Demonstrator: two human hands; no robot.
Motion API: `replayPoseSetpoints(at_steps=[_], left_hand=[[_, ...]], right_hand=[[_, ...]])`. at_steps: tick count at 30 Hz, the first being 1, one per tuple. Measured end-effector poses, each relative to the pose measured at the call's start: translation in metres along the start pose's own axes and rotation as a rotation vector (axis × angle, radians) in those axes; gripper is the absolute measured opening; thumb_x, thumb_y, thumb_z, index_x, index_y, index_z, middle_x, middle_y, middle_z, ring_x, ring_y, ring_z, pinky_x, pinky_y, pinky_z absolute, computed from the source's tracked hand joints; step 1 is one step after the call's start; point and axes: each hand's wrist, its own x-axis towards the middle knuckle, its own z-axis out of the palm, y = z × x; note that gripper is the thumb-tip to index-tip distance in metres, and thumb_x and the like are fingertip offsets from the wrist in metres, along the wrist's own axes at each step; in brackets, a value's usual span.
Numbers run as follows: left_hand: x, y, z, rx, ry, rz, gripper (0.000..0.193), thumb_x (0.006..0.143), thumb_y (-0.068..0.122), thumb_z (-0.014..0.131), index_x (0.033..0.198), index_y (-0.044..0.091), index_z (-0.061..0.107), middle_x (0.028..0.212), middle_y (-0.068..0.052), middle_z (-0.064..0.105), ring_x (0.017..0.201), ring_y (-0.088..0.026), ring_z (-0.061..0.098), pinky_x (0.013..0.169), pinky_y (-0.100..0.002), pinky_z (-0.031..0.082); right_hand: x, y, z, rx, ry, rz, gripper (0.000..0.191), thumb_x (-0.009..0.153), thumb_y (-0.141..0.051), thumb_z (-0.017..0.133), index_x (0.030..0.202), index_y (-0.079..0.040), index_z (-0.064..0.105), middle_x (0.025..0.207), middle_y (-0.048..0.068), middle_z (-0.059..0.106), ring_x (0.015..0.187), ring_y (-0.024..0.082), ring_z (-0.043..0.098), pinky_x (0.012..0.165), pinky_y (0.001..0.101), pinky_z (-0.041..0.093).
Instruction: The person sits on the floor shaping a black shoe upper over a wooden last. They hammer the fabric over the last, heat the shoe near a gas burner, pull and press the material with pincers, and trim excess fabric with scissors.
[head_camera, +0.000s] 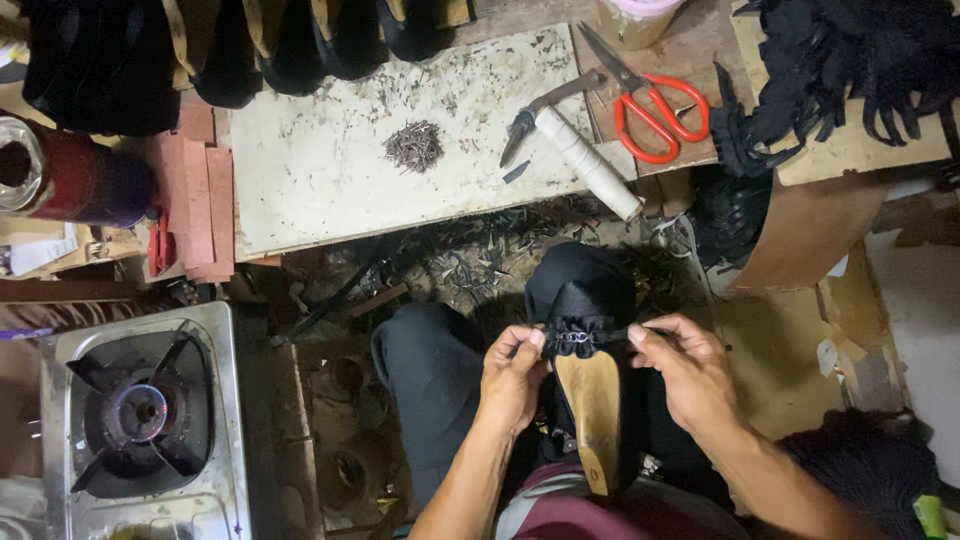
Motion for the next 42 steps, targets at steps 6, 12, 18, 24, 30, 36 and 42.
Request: replayPoseSetpoints(at_steps=[6,12,18,24,30,36,42], left_hand=[[-0.022,0.008,0.011,-0.125,-0.115,0.094,0.006,0.100,0.010,0.063,0.095,0.009,0.061,0.099,-0.004,0.068,0.092,-0.015,0.064,0.089,-0.037,0.054],[-0.048,0.019,0.024,-0.177,-0.088,0.105,0.004,0.102,0.008,0.058,0.099,0.007,0.056,0.104,-0.006,0.068,0.097,-0.018,0.066,0.093,-0.038,0.055],[-0.073,0.024,0.039,-0.136,-0.175,0.178,0.012,0.104,0.015,0.060,0.102,0.007,0.051,0.106,-0.015,0.068,0.096,-0.024,0.068,0.086,-0.039,0.057],[-0.091,0.034,0.051,-0.055,-0.364,0.310,0.021,0.105,0.025,0.058,0.104,0.006,0.048,0.110,-0.019,0.066,0.104,-0.030,0.067,0.093,-0.043,0.057],[-0.099,0.033,0.053,-0.084,-0.455,0.262,0.017,0.109,0.018,0.058,0.103,0.006,0.046,0.107,-0.020,0.064,0.105,-0.036,0.065,0.100,-0.052,0.054],[-0.102,0.030,0.050,-0.122,-0.475,0.216,0.016,0.108,0.016,0.056,0.102,0.007,0.045,0.109,-0.020,0.064,0.107,-0.037,0.066,0.100,-0.052,0.054],[-0.081,0.028,0.054,-0.025,-0.260,0.213,0.015,0.106,0.015,0.057,0.101,0.004,0.048,0.116,-0.020,0.067,0.102,-0.027,0.065,0.093,-0.041,0.053]], right_hand=[[-0.012,-0.005,0.010,0.098,-0.075,0.004,0.010,0.088,-0.006,0.075,0.096,-0.003,0.070,0.090,0.006,0.073,0.077,0.013,0.066,0.071,0.0303,0.055],[-0.034,-0.021,0.017,0.151,-0.216,-0.015,0.011,0.085,0.003,0.073,0.095,-0.002,0.069,0.095,0.010,0.074,0.081,0.016,0.066,0.074,0.0316,0.055],[-0.067,-0.038,0.020,0.106,-0.473,-0.053,0.018,0.083,0.011,0.078,0.089,0.000,0.065,0.093,0.014,0.071,0.086,0.019,0.067,0.078,0.0346,0.055],[-0.089,-0.068,0.031,-0.002,-0.622,-0.063,0.052,0.077,-0.008,0.088,0.122,0.000,0.063,0.148,0.017,0.046,0.138,0.026,0.045,0.112,0.0424,0.037],[-0.089,-0.070,0.038,0.104,-0.643,0.369,0.098,0.064,-0.021,0.090,0.151,-0.009,0.046,0.151,0.023,0.051,0.139,0.033,0.050,0.116,0.0429,0.034],[-0.080,-0.043,0.029,0.282,-0.585,0.452,0.079,0.077,-0.007,0.084,0.148,-0.002,0.050,0.141,0.020,0.049,0.123,0.030,0.057,0.104,0.0473,0.046],[-0.064,-0.061,0.033,-0.055,-0.390,0.070,0.050,0.092,-0.012,0.066,0.141,0.000,0.059,0.142,0.017,0.064,0.120,0.022,0.062,0.101,0.0371,0.047]])
